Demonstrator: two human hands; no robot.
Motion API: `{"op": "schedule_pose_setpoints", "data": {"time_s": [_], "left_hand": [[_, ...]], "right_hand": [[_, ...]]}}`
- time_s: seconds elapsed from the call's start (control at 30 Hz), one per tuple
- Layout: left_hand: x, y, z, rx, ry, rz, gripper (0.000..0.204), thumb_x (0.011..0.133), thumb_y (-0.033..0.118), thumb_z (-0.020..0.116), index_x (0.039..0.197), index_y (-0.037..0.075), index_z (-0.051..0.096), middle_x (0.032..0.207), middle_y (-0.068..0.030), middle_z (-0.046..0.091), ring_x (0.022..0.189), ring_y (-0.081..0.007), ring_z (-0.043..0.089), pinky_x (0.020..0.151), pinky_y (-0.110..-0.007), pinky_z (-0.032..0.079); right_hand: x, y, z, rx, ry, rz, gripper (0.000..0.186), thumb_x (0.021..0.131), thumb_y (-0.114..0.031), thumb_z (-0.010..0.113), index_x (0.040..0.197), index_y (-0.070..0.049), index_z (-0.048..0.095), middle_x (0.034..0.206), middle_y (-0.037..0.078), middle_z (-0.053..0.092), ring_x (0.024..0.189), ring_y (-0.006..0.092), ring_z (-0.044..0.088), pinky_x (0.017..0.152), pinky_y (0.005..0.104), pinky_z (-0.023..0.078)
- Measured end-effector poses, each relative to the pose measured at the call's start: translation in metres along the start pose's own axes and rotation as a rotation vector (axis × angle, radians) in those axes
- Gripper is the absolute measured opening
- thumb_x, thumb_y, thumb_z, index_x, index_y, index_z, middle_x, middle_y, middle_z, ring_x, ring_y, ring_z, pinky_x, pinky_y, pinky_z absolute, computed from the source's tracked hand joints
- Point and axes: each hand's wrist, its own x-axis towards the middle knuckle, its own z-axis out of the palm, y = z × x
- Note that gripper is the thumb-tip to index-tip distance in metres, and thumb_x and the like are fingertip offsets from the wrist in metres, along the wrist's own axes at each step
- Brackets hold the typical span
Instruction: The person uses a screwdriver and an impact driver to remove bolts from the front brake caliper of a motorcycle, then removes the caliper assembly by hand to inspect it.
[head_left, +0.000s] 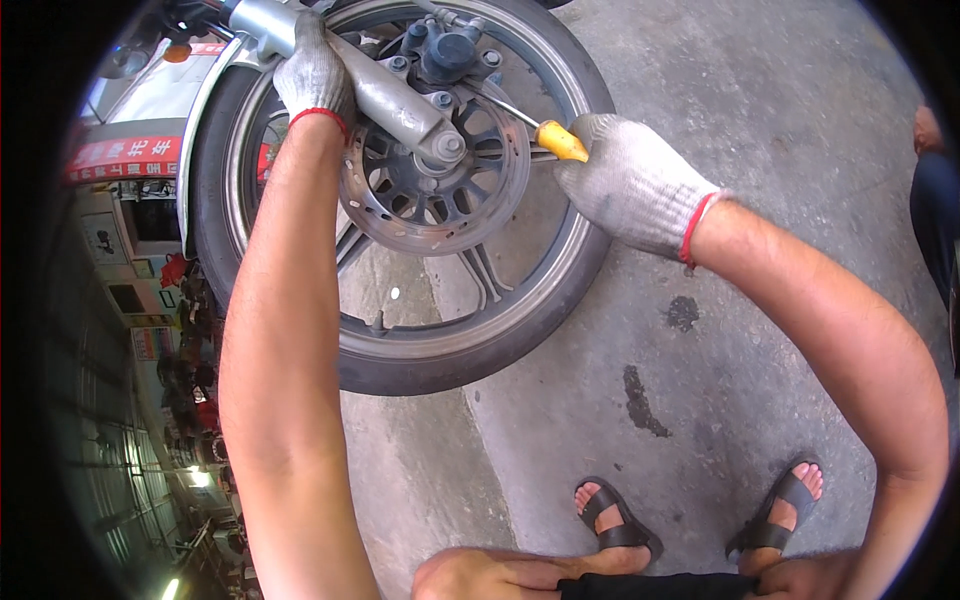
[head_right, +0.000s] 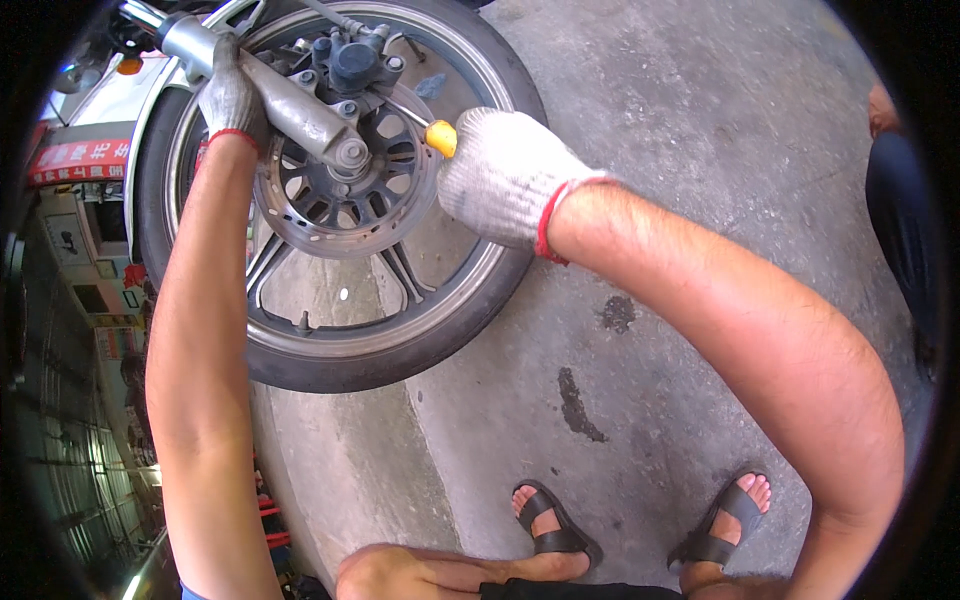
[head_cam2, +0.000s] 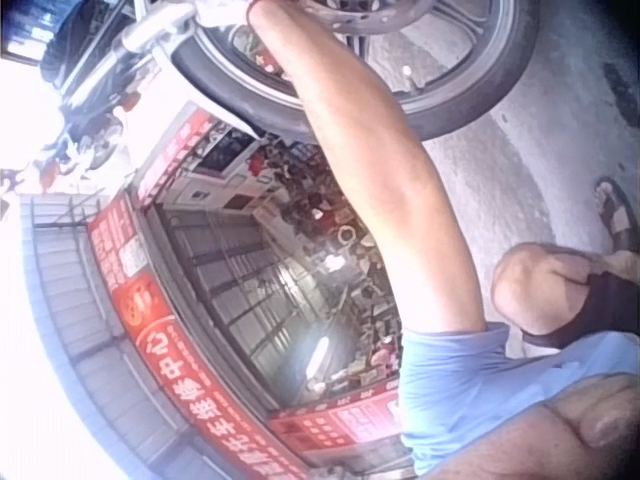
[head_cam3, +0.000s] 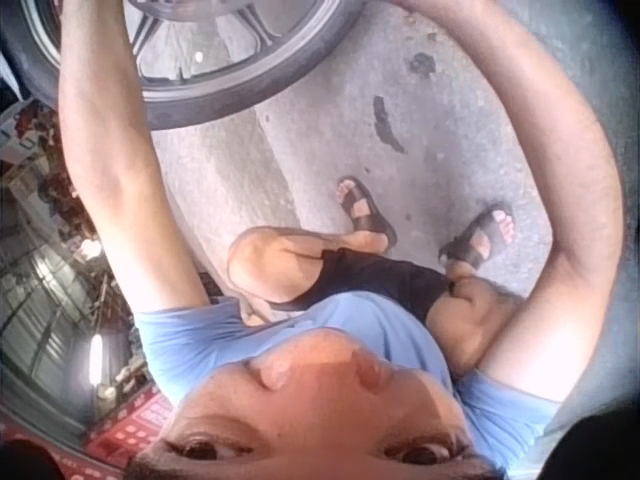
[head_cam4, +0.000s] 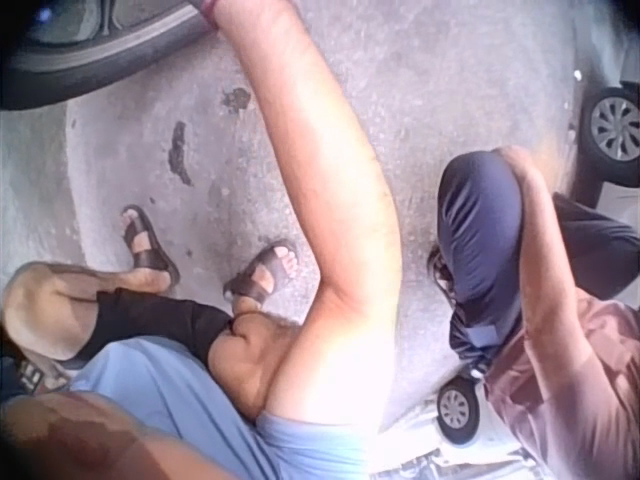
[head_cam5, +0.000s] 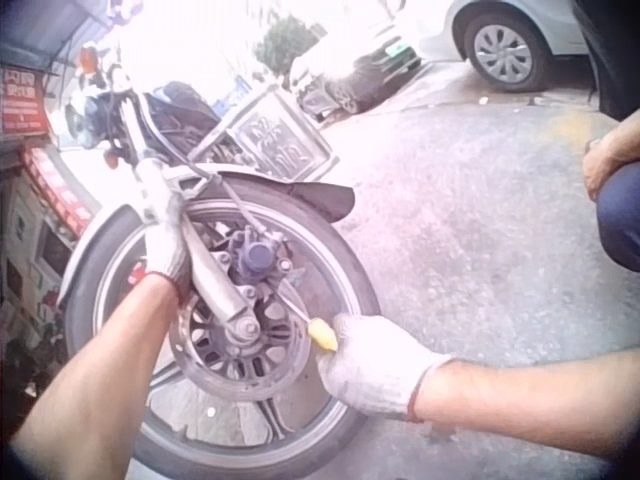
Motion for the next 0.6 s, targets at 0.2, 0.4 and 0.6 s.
{"op": "schedule_pose_setpoints", "data": {"time_s": [0.2,0.4,0.6], "left_hand": [[-0.001,0.003,-0.005,-0.013,-0.017,-0.01,0.06,0.083,0.048,0.067,0.114,-0.001,0.052,0.086,-0.0123,0.058,0.074,-0.0246,0.061,0.071,-0.041,0.053],[-0.016,0.011,0.002,0.02,0.015,-0.024,0.064,0.083,0.05,0.066,0.116,-0.003,0.051,0.087,-0.0146,0.058,0.076,-0.0265,0.061,0.074,-0.043,0.052],[-0.018,0.015,0.001,0.055,0.021,-0.096,0.067,0.084,0.052,0.063,0.12,-0.003,0.049,0.093,-0.0161,0.059,0.081,-0.0278,0.062,0.079,-0.047,0.052]], "right_hand": [[0.004,-0.021,-0.026,0.421,-0.339,0.379,0.019,0.09,-0.018,0.055,0.09,0.0,0.06,0.055,0.003,0.054,0.042,0.0126,0.053,0.036,0.0296,0.042],[0.001,-0.006,-0.002,0.058,-0.16,0.135,0.029,0.089,-0.021,0.058,0.096,0.006,0.061,0.061,0.017,0.06,0.053,0.024,0.063,0.049,0.0361,0.05],[-0.006,-0.005,0.013,0.075,-0.025,0.164,0.027,0.088,-0.019,0.057,0.103,0.004,0.062,0.081,0.025,0.066,0.077,0.0369,0.067,0.068,0.0427,0.052]]}}
